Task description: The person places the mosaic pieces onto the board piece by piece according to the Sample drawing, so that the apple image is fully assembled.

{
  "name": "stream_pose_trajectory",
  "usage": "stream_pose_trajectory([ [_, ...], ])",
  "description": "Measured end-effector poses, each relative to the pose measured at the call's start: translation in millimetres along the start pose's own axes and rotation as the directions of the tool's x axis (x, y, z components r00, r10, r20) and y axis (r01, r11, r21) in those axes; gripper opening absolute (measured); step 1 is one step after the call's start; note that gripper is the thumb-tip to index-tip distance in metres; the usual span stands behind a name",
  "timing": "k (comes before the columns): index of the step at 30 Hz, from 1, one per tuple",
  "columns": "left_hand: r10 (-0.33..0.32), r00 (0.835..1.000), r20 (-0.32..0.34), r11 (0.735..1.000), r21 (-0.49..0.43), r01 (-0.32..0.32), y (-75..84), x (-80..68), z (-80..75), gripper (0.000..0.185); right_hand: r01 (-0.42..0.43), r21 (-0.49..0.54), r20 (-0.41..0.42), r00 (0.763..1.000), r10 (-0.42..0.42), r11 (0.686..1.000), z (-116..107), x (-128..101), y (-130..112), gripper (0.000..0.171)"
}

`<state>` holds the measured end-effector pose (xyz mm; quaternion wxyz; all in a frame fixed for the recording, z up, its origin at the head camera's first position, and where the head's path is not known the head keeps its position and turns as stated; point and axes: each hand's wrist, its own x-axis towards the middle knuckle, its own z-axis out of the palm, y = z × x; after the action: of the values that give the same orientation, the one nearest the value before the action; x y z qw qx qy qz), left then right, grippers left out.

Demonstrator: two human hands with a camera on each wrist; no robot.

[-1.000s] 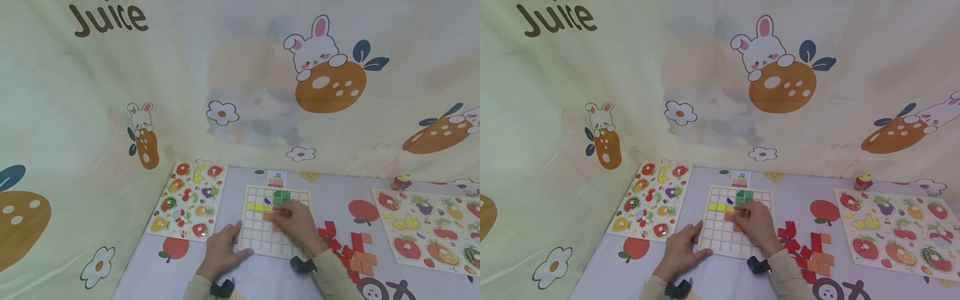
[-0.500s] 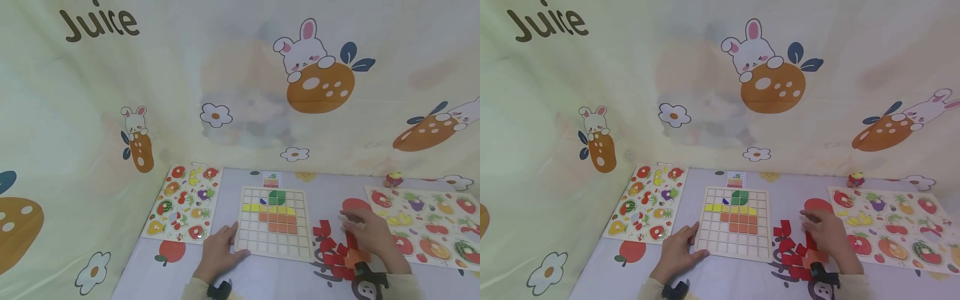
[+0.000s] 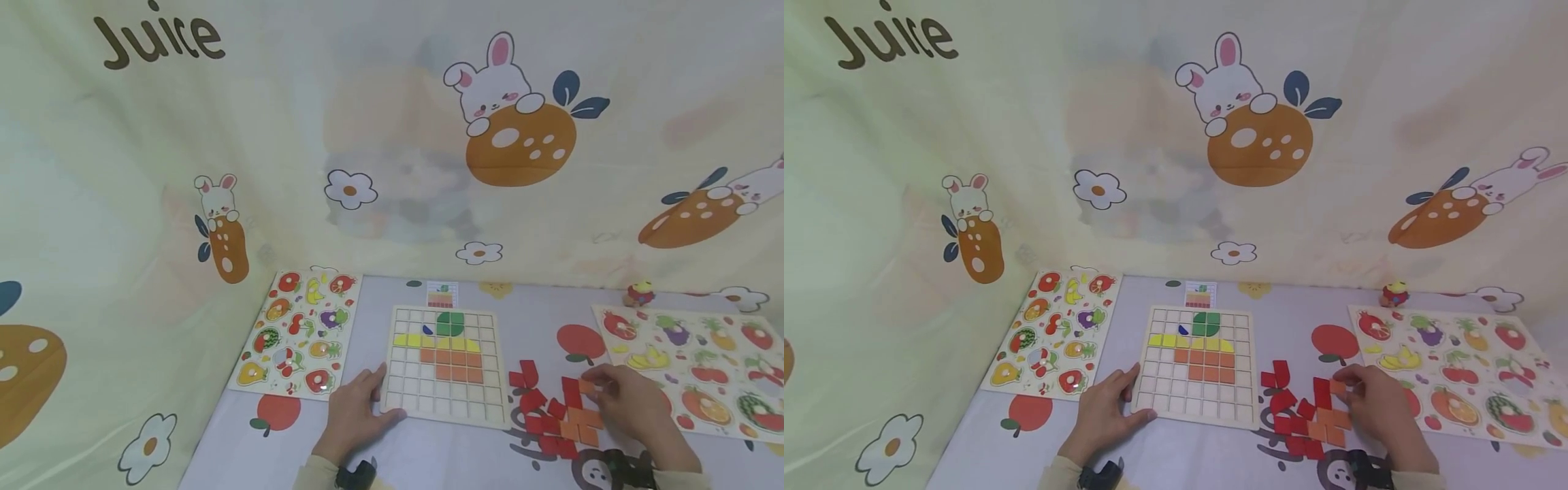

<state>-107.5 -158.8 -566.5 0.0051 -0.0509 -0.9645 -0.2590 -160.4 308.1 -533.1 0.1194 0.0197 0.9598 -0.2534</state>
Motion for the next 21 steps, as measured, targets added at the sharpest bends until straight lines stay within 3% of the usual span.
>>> stream_pose_trajectory([
  [7,-0.002,1.000,-0.001,1.000,0.002,0.002,0.5,-0.7,0.1,0.089,0.027,0.019,-0.018,0.999,-0.027,0.999,-1.1,0.4,2.9,0.038],
  [16,0.006,1.000,-0.007,1.000,0.004,-0.006,-1.4,0.4,0.8,0.088,0.055,0.045,0.013,0.998,-0.056,0.997,-2.2,3.5,4.7,0.055],
  [21,0.005,1.000,-0.003,1.000,0.012,-0.005,-1.9,0.5,1.5,0.088,0.074,0.062,-0.036,0.997,-0.072,0.995,1.0,4.6,1.1,0.058],
])
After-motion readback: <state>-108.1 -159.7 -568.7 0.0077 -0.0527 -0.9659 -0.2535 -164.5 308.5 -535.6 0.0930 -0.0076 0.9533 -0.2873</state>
